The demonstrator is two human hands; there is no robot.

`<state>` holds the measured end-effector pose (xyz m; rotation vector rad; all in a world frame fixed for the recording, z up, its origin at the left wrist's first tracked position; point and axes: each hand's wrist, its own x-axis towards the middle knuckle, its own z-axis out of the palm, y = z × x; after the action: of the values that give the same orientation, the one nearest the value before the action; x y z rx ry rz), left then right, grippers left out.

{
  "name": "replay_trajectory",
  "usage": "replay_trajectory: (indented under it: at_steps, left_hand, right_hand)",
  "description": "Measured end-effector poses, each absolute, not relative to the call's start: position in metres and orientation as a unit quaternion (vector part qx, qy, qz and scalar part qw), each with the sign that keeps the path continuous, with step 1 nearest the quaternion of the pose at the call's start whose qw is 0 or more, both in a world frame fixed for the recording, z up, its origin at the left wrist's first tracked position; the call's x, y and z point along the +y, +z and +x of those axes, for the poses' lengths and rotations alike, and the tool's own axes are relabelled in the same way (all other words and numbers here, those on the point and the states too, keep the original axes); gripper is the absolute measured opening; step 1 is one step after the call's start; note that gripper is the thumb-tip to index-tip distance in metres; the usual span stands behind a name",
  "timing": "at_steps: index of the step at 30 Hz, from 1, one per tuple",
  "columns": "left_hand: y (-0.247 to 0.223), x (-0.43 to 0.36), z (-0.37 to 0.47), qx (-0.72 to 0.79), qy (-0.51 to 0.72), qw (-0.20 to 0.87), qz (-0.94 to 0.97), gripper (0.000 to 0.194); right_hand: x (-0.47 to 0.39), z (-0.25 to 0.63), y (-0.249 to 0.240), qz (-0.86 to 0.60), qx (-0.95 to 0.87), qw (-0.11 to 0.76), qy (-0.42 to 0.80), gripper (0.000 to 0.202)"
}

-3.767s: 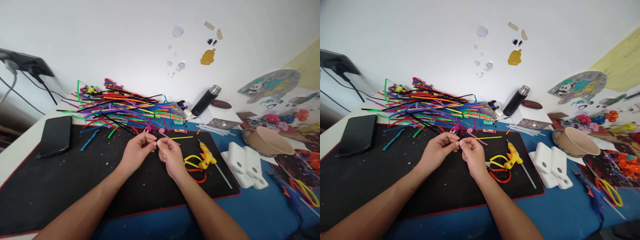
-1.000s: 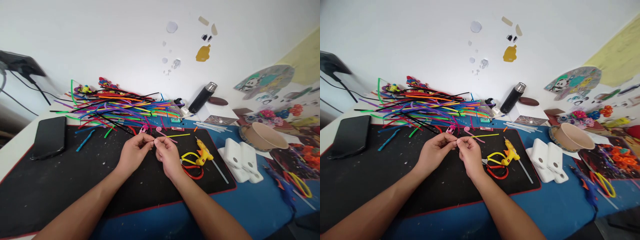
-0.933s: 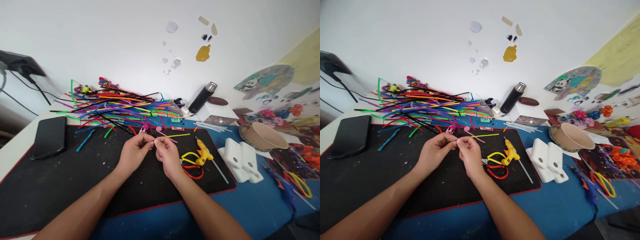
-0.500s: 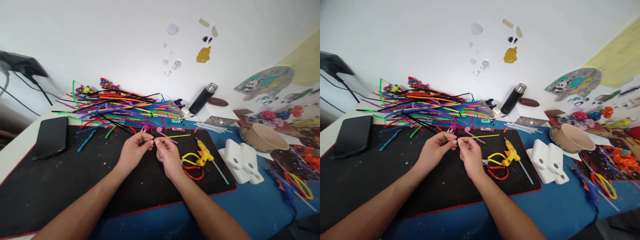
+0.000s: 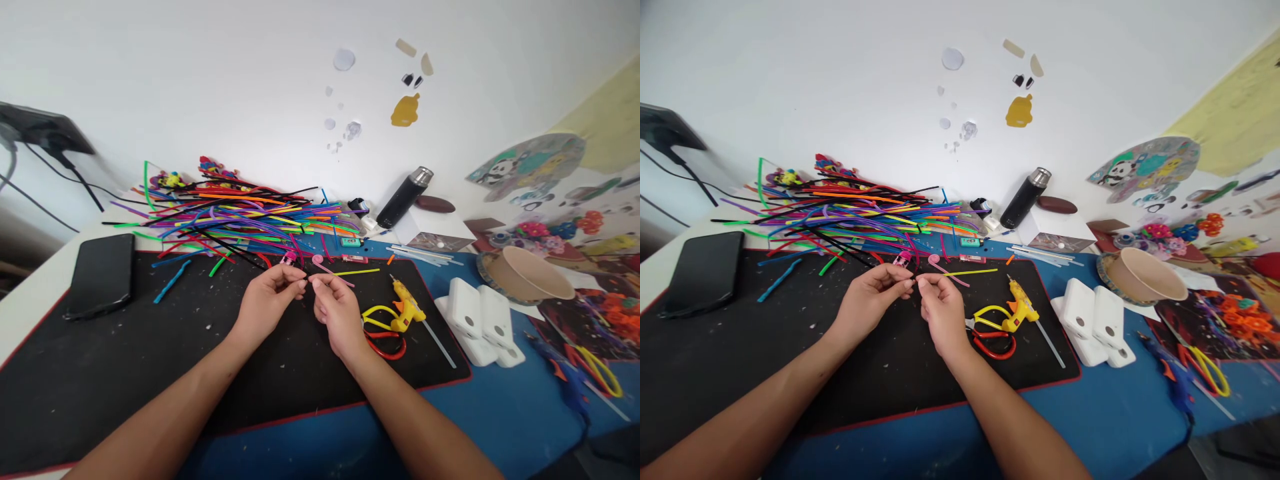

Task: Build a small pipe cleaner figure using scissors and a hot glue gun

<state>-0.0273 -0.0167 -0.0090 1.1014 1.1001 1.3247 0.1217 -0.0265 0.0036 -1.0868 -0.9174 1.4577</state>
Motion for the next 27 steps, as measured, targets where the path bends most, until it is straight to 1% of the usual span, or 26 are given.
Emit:
replay_trajectory:
  at_steps: [11,17,27]
  left_hand:
    - [-0.0028,-0.0192,-0.0269,0.463,0.54,0.504,0.491,0.016]
    - [-0.0044,-0.0194,-0.0266,0.457,0.539,0.523,0.477,0.02]
    - [-0.0048,-0.0189,-0.027,0.453,0.531,0.524,0.488,0.023]
  right_hand:
    - [-0.0215,0.1218,0.0071,-0.459,-0.391,0.52,0.605,0.037]
    - [-0.0225,0.1206,0.0075,-0.452,-0.379,0.518,0.62,0.037]
    - [-0.0231,0.1188,0.0083,-0.452,-0.375,0.513,0.626,0.038]
